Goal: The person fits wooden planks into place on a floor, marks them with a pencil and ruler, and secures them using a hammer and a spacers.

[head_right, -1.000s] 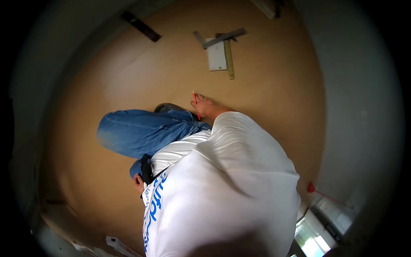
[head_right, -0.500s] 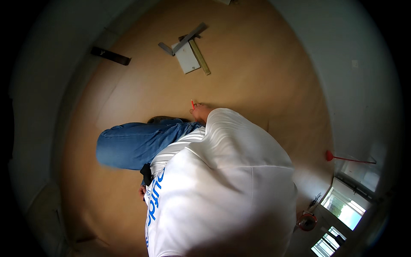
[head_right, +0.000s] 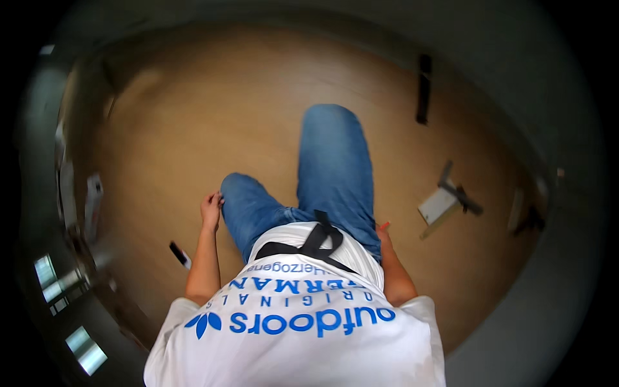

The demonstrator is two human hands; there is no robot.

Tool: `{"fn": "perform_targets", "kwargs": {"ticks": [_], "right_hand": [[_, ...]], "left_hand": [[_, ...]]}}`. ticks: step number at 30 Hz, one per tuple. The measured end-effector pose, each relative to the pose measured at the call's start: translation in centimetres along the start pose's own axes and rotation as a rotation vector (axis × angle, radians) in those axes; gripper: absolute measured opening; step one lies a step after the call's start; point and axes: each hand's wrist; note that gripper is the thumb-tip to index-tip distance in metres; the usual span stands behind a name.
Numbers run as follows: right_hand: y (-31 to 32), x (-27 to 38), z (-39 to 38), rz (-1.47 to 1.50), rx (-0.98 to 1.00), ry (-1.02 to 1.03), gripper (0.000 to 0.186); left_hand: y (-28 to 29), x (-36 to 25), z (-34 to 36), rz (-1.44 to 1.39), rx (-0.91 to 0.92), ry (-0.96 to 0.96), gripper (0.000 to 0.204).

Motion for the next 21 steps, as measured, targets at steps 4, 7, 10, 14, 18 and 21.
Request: {"fn": "perform_targets", "kwargs": {"ticks": [4,7,10,14,18,21], "right_hand": [[3.3,1.4,-0.3,-0.067,0.006,-0.085,0.053],[7.7,1.6,-0.1,-0.167,-0.008,-0.063,0.054],[13.1,1.7,-0.2,-0.255,-0.039,-0.052,0.054],[14.0,6.2,1.2,-0.299,0.019,0.027,0.055],[18.9,9.8,1.9,-0.394,-0.026,0.044,0.055],[21.3,11.6,2.3,-0.444,-0.050,0.056,0.056]], "left_hand": [[5.5,8.7,-1.1,0.113,-0.162,0.072,0.022],[4.8,21.1,-6.9,0.270,-0.130,0.166,0.022],[-0.8,31.5,-13.9,0.492,0.031,0.200,0.024],[-0.8,40.7,-19.0,0.948,0.426,-0.031,0.026],[-6.1,39.5,-17.6,0.905,0.441,-0.222,0.026],[-7.0,32.9,-14.5,0.588,0.313,0.139,0.027]]}}
Point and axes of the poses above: each hand's wrist, its own z-axis towards the middle knuckle, its own y-axis out of the back of the hand, x = y × z, and after that the axes turned 4 degrees about -x, right-handed
